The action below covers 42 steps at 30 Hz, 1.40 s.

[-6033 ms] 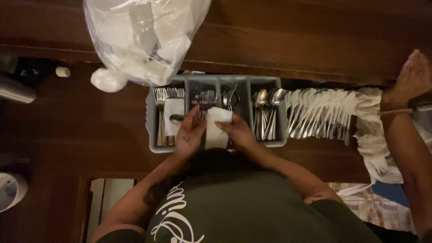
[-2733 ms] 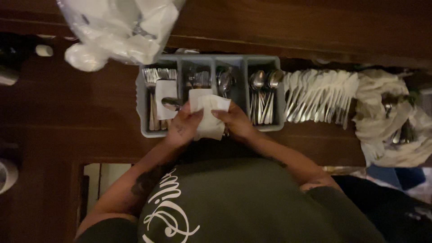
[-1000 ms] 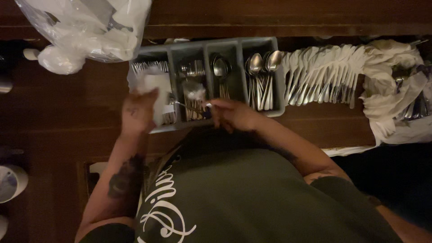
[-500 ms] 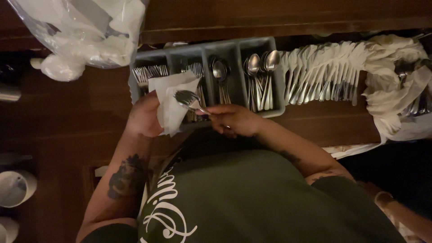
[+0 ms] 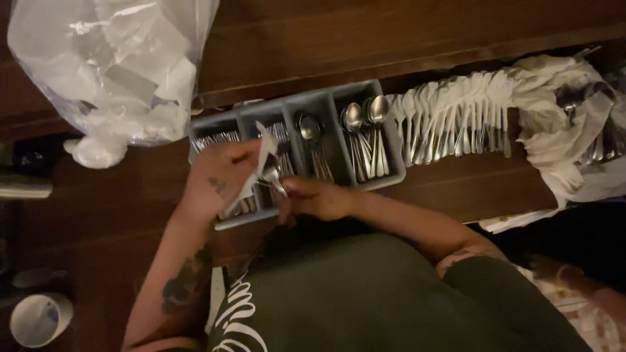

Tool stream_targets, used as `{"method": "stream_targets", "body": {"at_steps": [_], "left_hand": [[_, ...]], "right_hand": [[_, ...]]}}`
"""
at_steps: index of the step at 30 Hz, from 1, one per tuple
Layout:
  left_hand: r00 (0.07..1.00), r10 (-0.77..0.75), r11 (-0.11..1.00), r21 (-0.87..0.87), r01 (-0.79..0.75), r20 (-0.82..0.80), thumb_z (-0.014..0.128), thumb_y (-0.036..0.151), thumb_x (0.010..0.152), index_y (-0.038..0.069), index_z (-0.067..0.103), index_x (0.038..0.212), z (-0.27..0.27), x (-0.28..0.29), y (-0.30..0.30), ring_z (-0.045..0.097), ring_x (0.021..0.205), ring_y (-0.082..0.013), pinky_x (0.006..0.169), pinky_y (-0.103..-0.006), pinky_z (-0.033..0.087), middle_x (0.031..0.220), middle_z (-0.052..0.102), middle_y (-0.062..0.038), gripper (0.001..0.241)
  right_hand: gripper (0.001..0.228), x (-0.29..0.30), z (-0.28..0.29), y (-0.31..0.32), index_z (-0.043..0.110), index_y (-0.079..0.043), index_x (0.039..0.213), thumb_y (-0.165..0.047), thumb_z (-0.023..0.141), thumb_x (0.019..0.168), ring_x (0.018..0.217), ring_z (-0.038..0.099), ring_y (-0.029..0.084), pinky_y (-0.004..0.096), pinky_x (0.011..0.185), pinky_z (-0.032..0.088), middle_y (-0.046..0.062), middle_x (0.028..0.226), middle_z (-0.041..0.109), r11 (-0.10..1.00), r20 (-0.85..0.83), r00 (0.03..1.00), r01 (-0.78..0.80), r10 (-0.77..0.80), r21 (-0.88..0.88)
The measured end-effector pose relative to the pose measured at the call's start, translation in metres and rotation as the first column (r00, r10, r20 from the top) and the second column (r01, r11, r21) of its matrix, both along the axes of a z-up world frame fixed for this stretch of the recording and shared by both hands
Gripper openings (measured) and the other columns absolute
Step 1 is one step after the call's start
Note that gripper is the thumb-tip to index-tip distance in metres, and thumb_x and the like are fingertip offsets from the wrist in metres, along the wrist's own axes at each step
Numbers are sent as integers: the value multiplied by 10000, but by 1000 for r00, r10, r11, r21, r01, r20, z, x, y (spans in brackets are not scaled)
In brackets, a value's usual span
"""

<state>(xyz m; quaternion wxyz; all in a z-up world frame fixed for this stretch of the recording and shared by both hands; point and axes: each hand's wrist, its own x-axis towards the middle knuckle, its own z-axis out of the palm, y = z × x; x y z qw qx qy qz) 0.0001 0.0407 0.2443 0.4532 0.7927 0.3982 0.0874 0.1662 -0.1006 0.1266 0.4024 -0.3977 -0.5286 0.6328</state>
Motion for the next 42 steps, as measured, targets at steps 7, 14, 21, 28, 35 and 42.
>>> {"method": "stream_targets", "body": {"at_steps": [7, 14, 21, 28, 35, 42], "left_hand": [[990, -96, 990, 115, 84, 105, 751, 161, 876, 140, 454, 1527, 13, 11, -15, 731, 1048, -204, 840, -324, 555, 1179, 724, -158, 716], [976, -196, 975, -84, 204, 93, 751, 132, 895, 245, 183, 1645, 42, 36, -30, 737, 1106, -174, 905, -295, 551, 1113, 804, -150, 947], [984, -172, 983, -63, 175, 50, 771, 103, 877, 252, 207, 1638, 45, 38, -29, 743, 1074, -163, 889, -280, 564, 1134, 770, -130, 959], [983, -171, 984, -37, 174, 60, 759, 87, 876, 219, 232, 1633, 43, 41, -33, 740, 1079, -147, 885, -286, 572, 1086, 794, -138, 932], [989, -143, 987, -66, 146, 48, 727, 87, 883, 213, 220, 1639, 46, 43, -37, 731, 1040, -105, 879, -260, 562, 1084, 804, -123, 918], [995, -99, 992, -75, 100, 9, 740, 134, 871, 245, 214, 1637, 49, 35, -34, 727, 995, -97, 890, -249, 536, 1100, 810, -104, 936]], "right_hand": [[290, 52, 68, 8, 635, -109, 1042, -237, 845, 888, 911, 636, 230, 357, 832, 526, 79, 1011, 658, 651, 290, 691, 338, -662, 680], [292, 69, 99, 20, 696, -114, 1046, -139, 879, 820, 965, 635, 270, 414, 925, 460, 54, 958, 694, 609, 379, 744, 47, -550, 792], [306, 94, 89, 11, 671, -101, 1110, -72, 847, 862, 1004, 678, 229, 360, 897, 546, 67, 1047, 687, 620, 173, 817, 262, -550, 740], [274, 88, 85, 11, 683, -86, 1124, -45, 837, 901, 962, 715, 173, 319, 854, 578, 37, 1033, 723, 718, 256, 814, 256, -521, 647], [353, 72, 80, 4, 676, -53, 1154, -27, 841, 842, 995, 683, 218, 339, 859, 566, 84, 1062, 699, 669, 203, 829, 249, -521, 700], [323, 79, 89, 7, 683, -55, 1112, -101, 833, 830, 946, 674, 237, 338, 861, 538, 99, 1025, 695, 634, 138, 804, 336, -578, 696]]}}
